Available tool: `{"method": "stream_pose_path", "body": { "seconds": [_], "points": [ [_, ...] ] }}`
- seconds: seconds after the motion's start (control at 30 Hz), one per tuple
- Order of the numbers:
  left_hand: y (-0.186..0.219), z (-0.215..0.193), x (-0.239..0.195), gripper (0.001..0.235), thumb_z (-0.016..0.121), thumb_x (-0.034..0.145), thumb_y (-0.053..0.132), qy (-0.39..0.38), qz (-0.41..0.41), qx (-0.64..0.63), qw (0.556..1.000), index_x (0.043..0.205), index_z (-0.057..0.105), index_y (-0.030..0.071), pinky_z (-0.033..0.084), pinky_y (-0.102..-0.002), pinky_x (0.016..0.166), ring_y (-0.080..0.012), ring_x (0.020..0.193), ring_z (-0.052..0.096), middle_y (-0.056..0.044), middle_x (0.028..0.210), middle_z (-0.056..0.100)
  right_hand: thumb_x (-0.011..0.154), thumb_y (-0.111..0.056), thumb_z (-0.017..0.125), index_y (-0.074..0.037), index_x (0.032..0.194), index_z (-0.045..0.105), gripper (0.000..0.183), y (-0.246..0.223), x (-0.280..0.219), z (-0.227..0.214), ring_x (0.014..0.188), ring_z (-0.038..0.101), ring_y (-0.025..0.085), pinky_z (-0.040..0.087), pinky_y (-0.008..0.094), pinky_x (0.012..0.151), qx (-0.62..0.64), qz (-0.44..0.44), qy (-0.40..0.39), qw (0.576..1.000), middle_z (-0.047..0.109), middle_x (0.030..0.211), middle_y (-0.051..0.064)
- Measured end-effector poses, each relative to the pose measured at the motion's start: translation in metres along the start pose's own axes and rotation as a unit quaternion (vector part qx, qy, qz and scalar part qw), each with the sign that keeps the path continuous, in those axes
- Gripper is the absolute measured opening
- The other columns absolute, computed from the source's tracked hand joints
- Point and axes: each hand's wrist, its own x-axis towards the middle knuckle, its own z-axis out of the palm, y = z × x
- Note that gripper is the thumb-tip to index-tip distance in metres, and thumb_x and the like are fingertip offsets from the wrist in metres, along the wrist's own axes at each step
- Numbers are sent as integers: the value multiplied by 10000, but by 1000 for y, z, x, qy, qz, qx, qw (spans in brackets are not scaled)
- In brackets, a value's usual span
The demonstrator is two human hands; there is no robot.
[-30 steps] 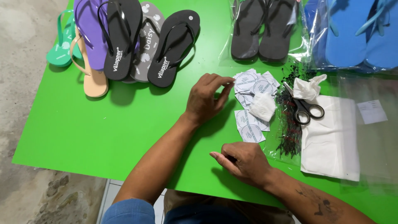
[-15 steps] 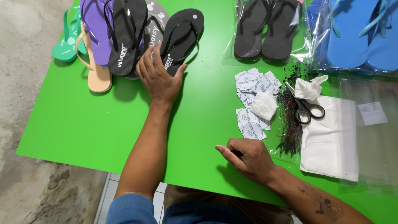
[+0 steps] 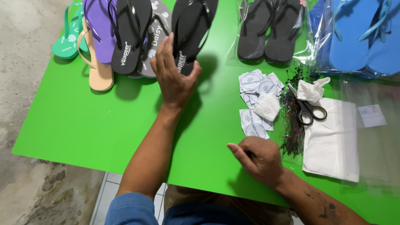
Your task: Cleaning flip-flops with a wipe, attaching decorative flower ornaments to the straps, and packaging the finished product in plastic bags.
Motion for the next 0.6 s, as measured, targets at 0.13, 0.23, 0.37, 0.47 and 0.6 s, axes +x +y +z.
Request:
{"method": "stream_pose_path", "body": {
  "seconds": [0.13, 0.23, 0.37, 0.47, 0.6],
  "points": [
    [68, -23, -24, 782, 767, 896, 302, 5, 37, -164, 986, 1529, 386, 46, 436, -483, 1172, -321, 1433, 528, -157, 1512, 528, 956, -279, 643, -24, 1136, 479, 352, -8, 19, -27, 746, 613, 177, 553, 263, 644, 104, 119, 179, 971, 606, 946, 113],
    [110, -34, -51, 852, 801, 900, 313, -48, 78, -242, 966, 1568, 333, 66, 466, -442, 1178, -307, 1423, 518, -170, 1540, 479, 923, -454, 634, -18, 1530, 319, 811, -5, 28, -39, 1017, 630, 210, 574, 303, 858, 204, 199, 231, 930, 595, 1265, 154],
    [135, -43, -73, 663, 754, 1031, 305, -144, 217, -276, 925, 1531, 399, 53, 465, -414, 1202, -235, 1486, 525, -71, 1582, 485, 1060, -128, 642, 5, 1182, 648, 180, 6, 29, -41, 1064, 685, 193, 561, 315, 991, 104, 300, 295, 901, 704, 1150, 104],
    [123, -48, -62, 735, 618, 1000, 400, -198, 34, -468, 861, 1595, 302, 105, 544, -392, 1110, -268, 1473, 478, -111, 1622, 411, 1036, -180, 636, 27, 1255, 616, 302, 14, 29, -42, 1182, 644, 209, 527, 307, 1063, 135, 304, 273, 903, 676, 1261, 121],
    [102, -28, -39, 634, 577, 1056, 467, -235, -159, -593, 753, 1573, 435, 129, 563, -375, 853, -196, 973, 642, -172, 1368, 615, 1039, -166, 611, 22, 1186, 702, 255, 6, 34, -37, 928, 674, 183, 565, 387, 853, 174, 275, 152, 933, 734, 985, 162]
  ]
}}
